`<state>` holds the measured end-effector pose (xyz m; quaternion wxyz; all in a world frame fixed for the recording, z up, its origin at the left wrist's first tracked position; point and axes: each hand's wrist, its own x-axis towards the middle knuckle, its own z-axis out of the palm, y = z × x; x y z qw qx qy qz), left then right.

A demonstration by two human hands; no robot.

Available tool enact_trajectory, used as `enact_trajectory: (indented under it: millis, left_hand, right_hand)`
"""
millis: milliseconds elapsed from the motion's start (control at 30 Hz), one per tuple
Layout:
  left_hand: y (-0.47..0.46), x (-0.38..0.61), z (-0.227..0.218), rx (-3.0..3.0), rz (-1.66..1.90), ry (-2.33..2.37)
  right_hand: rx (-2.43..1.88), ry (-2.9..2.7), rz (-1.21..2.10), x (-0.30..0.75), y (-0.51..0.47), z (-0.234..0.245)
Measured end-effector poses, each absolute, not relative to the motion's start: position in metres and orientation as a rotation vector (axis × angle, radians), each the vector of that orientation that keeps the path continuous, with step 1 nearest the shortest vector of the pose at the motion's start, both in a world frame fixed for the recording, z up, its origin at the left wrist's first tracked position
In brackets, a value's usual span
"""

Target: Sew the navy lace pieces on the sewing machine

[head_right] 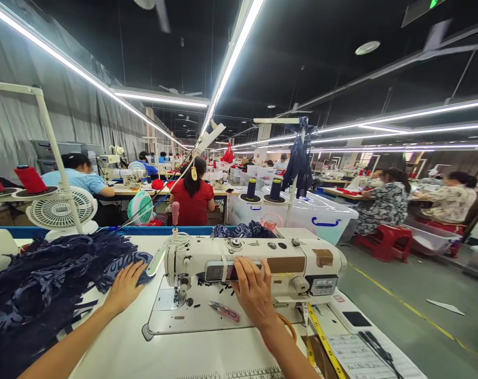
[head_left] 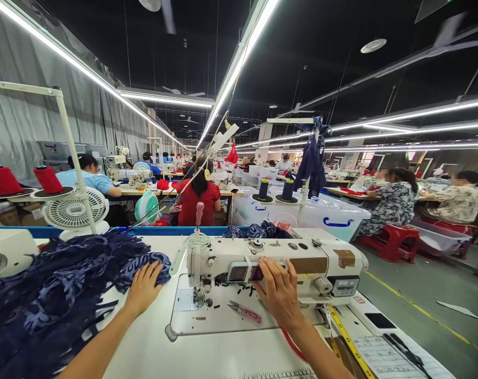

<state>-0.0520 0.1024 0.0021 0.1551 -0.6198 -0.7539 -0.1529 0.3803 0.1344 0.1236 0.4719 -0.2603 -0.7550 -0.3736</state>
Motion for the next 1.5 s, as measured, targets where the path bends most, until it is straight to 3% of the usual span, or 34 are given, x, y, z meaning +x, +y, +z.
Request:
enact_trajectory:
  millis: [1500]
  left_hand:
    - [0.101, -0.052, 0.001, -1.772, -0.499, -2.163]
  right_hand:
    - [-0.645, -1.940, -0.850, 0.380, 0.131, 0.134]
